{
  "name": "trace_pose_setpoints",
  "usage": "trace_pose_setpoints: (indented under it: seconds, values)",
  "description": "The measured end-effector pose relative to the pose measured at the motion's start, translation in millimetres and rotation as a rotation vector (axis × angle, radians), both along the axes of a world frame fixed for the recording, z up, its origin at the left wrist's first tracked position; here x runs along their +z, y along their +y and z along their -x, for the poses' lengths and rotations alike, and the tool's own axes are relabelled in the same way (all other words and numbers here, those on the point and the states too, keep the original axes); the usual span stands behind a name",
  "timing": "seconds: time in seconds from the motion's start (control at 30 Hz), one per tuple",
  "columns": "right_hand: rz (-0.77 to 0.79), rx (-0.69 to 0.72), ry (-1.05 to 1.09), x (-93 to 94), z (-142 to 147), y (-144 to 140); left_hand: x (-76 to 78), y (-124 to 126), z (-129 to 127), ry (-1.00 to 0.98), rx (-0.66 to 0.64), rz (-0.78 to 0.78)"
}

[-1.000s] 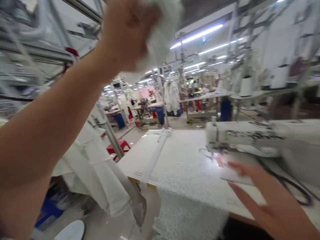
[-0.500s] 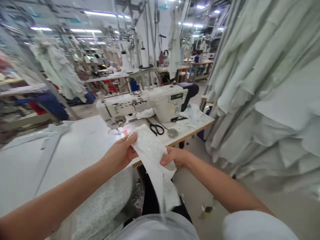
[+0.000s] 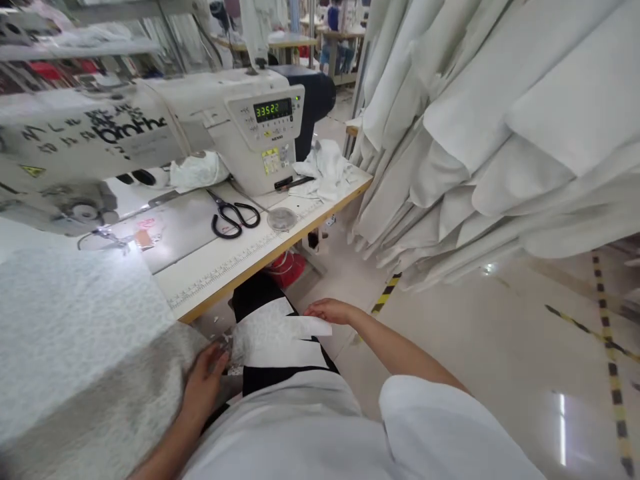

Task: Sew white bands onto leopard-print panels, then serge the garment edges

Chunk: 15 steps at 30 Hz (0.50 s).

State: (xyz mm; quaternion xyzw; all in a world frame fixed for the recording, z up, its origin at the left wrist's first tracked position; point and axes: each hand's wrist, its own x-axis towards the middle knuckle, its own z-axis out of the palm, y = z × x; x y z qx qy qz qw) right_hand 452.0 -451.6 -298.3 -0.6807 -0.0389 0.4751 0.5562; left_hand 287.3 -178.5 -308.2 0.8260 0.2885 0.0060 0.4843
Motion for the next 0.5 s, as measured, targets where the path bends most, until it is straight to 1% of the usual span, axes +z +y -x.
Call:
trace_pose_setpoints:
  seconds: [0.07,0.13,0.2,0.27,0.3,0.37,0.43,0.5]
  values:
    - [0.040,-0.021,-0.005,-12.8,3.1,-3.6,5.1,-2.9,-12.4,-0.021,-0.084,-0.080]
    - [0.102,-0.037,-0.024,-22.6,8.5,-5.1,10.6,-7.7,-29.8,-0.064,-0.229,-0.156]
    - [0.189,-0.072,-0.072,-30.7,18.7,-3.9,13.3,-12.5,-45.4,-0.090,-0.372,-0.235]
    - [0.299,-0.131,-0.150,-37.2,33.5,0.4,12.9,-16.0,-54.2,-0.108,-0.487,-0.331]
    - [0.354,-0.164,-0.201,-39.6,41.9,3.5,11.9,-17.2,-55.5,-0.118,-0.523,-0.378]
    - [0.445,-0.224,-0.322,-42.9,58.6,10.8,8.7,-18.7,-53.6,-0.151,-0.553,-0.451]
    - [0.503,-0.256,-0.447,-44.6,72.4,18.4,5.7,-19.8,-49.0,-0.189,-0.554,-0.484]
    - [0.549,-0.256,-0.543,-45.6,80.9,24.5,4.4,-20.3,-45.3,-0.210,-0.560,-0.481]
